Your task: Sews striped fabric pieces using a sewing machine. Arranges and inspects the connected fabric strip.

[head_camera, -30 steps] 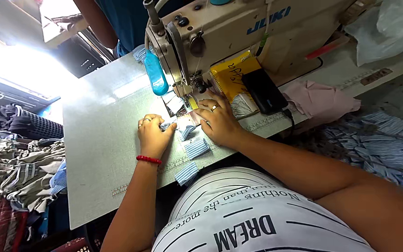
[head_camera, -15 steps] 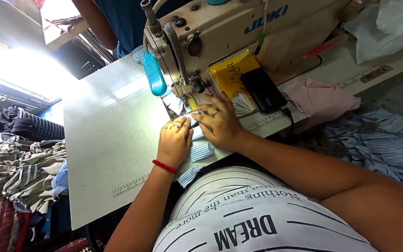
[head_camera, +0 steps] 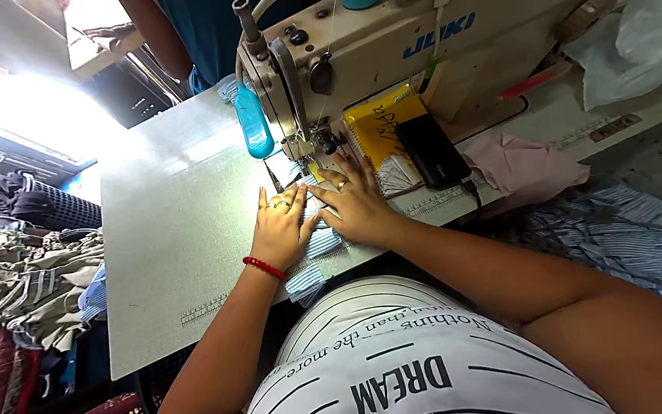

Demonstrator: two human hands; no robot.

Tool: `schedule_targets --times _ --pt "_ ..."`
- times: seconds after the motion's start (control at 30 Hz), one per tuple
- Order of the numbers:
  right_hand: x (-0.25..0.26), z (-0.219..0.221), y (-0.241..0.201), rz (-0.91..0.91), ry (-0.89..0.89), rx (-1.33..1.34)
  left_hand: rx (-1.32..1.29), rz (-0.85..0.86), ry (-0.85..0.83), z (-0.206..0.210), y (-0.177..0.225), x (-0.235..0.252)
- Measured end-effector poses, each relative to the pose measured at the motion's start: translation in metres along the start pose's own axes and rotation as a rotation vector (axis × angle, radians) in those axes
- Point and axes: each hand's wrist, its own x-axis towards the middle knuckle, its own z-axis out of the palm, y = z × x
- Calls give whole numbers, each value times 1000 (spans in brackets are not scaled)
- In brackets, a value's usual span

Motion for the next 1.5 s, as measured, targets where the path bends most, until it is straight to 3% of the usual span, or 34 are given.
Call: schedule_targets --times 0.53,0.83,1.5 --pt "7 5 -6 -46 86 -140 28 -5 8 -4 -14 9" --pt "7 6 -6 -26 54 -137 -88 -42 44 -1 -15 12" --pt "11 3 -9 -6 39 -163 24 -35 -4 -5 -19 16"
